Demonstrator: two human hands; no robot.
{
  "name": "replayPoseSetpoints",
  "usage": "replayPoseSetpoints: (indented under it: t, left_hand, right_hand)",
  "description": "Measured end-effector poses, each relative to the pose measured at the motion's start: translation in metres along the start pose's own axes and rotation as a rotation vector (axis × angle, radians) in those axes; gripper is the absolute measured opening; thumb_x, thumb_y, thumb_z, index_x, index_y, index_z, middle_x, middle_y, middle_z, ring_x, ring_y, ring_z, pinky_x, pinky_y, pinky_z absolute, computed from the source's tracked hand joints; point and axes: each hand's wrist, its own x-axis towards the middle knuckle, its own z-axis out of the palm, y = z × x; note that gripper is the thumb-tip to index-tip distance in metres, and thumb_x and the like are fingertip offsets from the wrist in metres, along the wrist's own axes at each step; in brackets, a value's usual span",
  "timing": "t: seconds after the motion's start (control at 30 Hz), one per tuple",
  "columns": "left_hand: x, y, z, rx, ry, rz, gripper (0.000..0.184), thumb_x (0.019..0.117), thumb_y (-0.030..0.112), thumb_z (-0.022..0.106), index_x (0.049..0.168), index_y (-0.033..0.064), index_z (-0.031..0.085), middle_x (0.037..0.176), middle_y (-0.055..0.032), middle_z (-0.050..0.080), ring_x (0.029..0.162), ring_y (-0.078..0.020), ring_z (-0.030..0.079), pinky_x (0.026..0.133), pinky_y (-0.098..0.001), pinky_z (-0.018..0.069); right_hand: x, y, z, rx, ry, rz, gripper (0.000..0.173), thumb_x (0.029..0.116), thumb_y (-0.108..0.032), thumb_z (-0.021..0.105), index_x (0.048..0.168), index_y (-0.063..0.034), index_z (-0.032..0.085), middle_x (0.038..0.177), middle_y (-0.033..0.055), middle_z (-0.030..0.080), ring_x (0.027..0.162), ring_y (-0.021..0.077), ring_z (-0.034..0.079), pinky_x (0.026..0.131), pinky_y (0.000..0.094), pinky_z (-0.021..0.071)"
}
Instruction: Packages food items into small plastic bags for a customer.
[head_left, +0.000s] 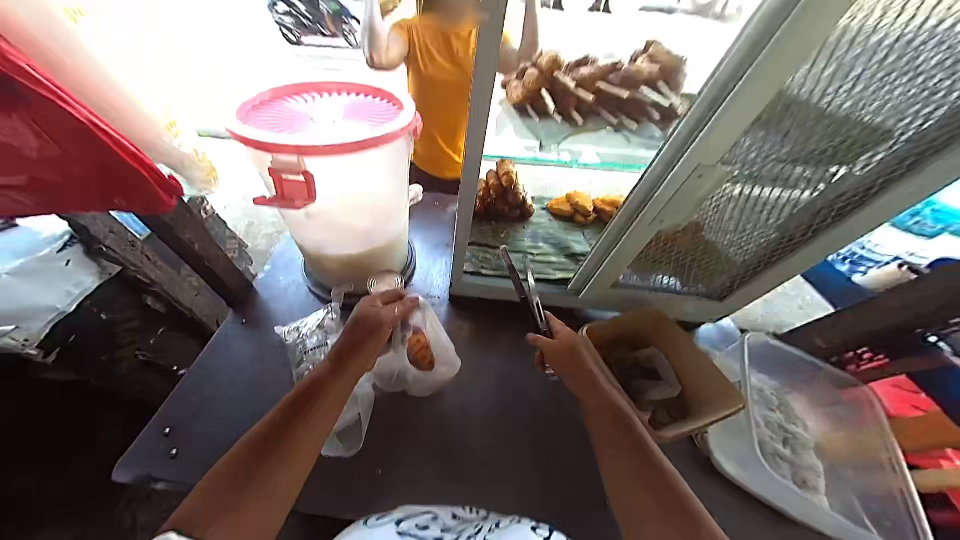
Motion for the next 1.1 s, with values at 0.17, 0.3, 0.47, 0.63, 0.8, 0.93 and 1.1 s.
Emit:
replayPoseSetpoints:
  t: [0.17,0.3,0.47,0.63,0.8,0.93,1.1]
  left_hand:
    - [-0.004,-0.007,0.004,0.000,-0.013,-0.056,0.019,0.1048,0.016,0.057,0.105,0.0019,0.069,0.081,-0.0003,0.067,0.069,-0.0061,0.063,0.065,-0.0242,0.0544]
    - [-0.003,-0.010,0.001,-0.029,0.008,-0.040,0.018,0.1041,0.017,0.058,0.103,0.0028,0.069,0.080,0.0005,0.066,0.068,-0.0052,0.061,0.064,-0.0232,0.0518]
    - [-0.003,-0.011,0.011,-0.006,-0.053,-0.012,0.020,0.1045,0.017,0.057,0.107,0.0006,0.069,0.086,-0.0012,0.066,0.075,-0.0043,0.060,0.072,-0.0244,0.0517]
    - [-0.009,-0.009,0.002,0.106,-0.063,0.052,0.018,0.1023,0.018,0.062,0.100,0.0035,0.072,0.086,0.0017,0.068,0.078,-0.0013,0.060,0.076,-0.0229,0.0507]
    - [-0.010,-0.014,-0.017,0.228,-0.067,0.035,0.019,0.1021,0.019,0.062,0.099,0.0041,0.073,0.090,-0.0016,0.068,0.083,-0.0043,0.060,0.081,-0.0281,0.0497]
    - [-0.012,-0.007,-0.024,0.328,-0.080,0.074,0.022,0.1031,0.023,0.061,0.100,0.0056,0.074,0.090,-0.0021,0.069,0.082,-0.0053,0.061,0.080,-0.0297,0.0506]
    - [-0.022,0.027,-0.024,0.345,-0.039,0.132,0.022,0.1042,0.021,0.060,0.099,0.0057,0.074,0.082,-0.0020,0.067,0.072,-0.0067,0.059,0.071,-0.0283,0.0503]
  right_hand:
    - [0.103,-0.018,0.003,0.076,0.216,-0.102,0.056,0.1018,-0.012,0.060,0.150,0.0042,0.037,0.119,0.0240,0.063,0.093,0.0270,0.070,0.081,0.0424,0.0599]
    - [0.092,-0.045,0.001,-0.218,0.012,-0.307,0.075,0.1000,-0.023,0.065,0.159,0.0028,0.028,0.155,0.0310,0.041,0.140,0.0416,0.048,0.114,0.0545,0.0408]
    - [0.004,-0.090,0.066,-0.434,-0.453,-0.628,0.067,0.0982,-0.037,0.067,0.154,-0.0054,0.047,0.154,0.0184,0.050,0.142,0.0286,0.048,0.119,0.0479,0.0381]
    - [-0.013,-0.097,0.088,-0.506,-0.174,-0.585,0.033,0.1028,-0.020,0.056,0.129,-0.0050,0.070,0.125,0.0163,0.070,0.120,0.0276,0.065,0.106,0.0462,0.0492]
    - [-0.021,-0.080,0.080,-0.764,-0.282,-0.377,0.043,0.1008,-0.014,0.055,0.143,-0.0108,0.060,0.136,0.0162,0.062,0.125,0.0298,0.061,0.105,0.0492,0.0494]
    - [-0.041,-0.082,0.053,-0.659,-0.396,-0.383,0.044,0.0986,-0.007,0.058,0.142,-0.0068,0.059,0.133,0.0188,0.062,0.123,0.0298,0.060,0.105,0.0463,0.0485]
    - [-0.067,-0.101,0.023,-0.438,-0.219,-0.547,0.032,0.0982,-0.006,0.055,0.127,-0.0048,0.068,0.116,0.0120,0.067,0.089,0.0145,0.068,0.077,0.0311,0.0587]
